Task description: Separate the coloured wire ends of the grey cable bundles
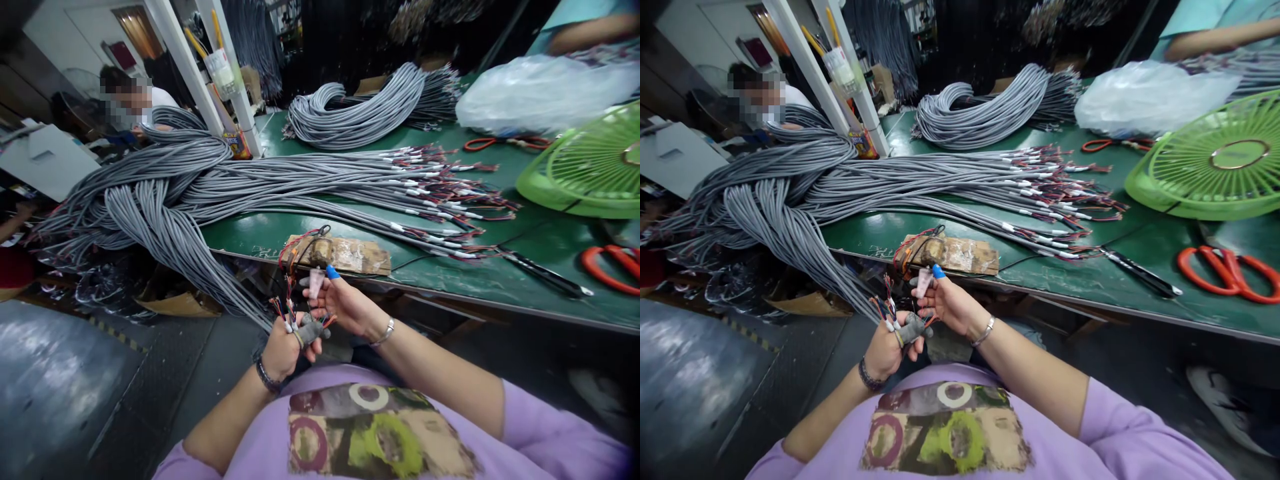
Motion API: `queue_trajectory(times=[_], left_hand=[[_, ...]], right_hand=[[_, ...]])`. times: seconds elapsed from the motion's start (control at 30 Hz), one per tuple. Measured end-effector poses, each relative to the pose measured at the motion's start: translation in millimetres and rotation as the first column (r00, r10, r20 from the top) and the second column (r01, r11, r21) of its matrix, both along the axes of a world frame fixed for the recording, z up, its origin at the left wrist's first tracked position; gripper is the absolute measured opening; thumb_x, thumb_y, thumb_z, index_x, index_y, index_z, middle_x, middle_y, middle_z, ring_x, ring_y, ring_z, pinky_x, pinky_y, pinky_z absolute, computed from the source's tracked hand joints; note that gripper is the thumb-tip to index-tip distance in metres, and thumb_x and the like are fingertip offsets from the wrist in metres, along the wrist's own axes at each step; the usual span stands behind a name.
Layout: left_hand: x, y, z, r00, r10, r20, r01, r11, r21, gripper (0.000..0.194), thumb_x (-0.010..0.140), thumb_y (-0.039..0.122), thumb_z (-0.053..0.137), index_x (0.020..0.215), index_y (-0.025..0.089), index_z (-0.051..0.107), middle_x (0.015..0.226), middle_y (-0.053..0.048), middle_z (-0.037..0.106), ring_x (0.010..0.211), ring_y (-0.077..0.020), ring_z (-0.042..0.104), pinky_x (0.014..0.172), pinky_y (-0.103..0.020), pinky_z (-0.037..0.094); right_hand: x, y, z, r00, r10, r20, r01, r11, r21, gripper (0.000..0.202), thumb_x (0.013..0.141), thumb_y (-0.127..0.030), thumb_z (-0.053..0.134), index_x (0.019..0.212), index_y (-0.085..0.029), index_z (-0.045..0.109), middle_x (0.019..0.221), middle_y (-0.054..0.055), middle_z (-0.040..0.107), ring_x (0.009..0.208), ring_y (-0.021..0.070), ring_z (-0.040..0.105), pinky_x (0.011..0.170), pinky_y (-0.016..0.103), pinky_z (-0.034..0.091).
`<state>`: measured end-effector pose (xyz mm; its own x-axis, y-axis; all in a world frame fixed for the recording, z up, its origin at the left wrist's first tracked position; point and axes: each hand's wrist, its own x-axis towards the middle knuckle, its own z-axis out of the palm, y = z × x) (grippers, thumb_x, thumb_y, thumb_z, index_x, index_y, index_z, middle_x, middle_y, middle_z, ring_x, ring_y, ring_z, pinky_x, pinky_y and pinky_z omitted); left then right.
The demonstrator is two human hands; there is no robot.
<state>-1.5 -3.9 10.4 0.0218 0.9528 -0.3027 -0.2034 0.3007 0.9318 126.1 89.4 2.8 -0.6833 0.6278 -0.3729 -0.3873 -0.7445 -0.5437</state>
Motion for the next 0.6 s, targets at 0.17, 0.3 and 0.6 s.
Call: queue_trajectory(times=[0.17, 0.3, 0.6], left_hand=[[5.8, -3.9, -3.9, 0.99, 0.134, -0.042, -0.129, 0.986, 0.105, 0.034, 0.074, 0.045, 0.068, 0.065, 0.012, 0.062, 0.049, 0.0, 0.059, 0.034, -0.0062, 0.047, 0.035, -0.017, 0.034], [6.8, -0.4, -6.4, 0.981, 0.19, -0.035, -0.184, 0.975, 0.124, 0.032, 0.076, 0.043, 0.066, 0.067, 0.013, 0.063, 0.05, 0.001, 0.059, 0.035, -0.006, 0.047, 0.036, -0.017, 0.034], [6.7, 4.2, -6.9, 0.982, 0.188, -0.03, -0.183, 0.976, 0.12, 0.033, 0.076, 0.044, 0.066, 0.067, 0.012, 0.063, 0.049, 0.0, 0.059, 0.034, -0.0058, 0.047, 0.035, -0.016, 0.033]], right_hand=[[-2.6, -1.2, -2.8, 0.997, -0.073, 0.019, 0.069, 0.987, 0.147, 0.018, 0.077, -0.032, 0.068, 0.076, -0.015, 0.064, 0.071, 0.002, 0.062, 0.056, 0.0093, 0.055, 0.052, 0.021, 0.048], [-3.5, -2.5, -6.1, 0.996, -0.079, 0.041, 0.069, 0.977, 0.201, 0.027, 0.078, -0.041, 0.066, 0.071, -0.015, 0.062, 0.065, 0.002, 0.06, 0.055, 0.0099, 0.054, 0.05, 0.021, 0.046], [-6.5, -5.4, -8.2, 0.939, -0.297, 0.174, 0.216, 0.901, 0.377, 0.036, 0.07, -0.05, 0.071, 0.067, -0.016, 0.06, 0.058, -0.002, 0.057, 0.051, 0.0087, 0.047, 0.051, 0.022, 0.042]])
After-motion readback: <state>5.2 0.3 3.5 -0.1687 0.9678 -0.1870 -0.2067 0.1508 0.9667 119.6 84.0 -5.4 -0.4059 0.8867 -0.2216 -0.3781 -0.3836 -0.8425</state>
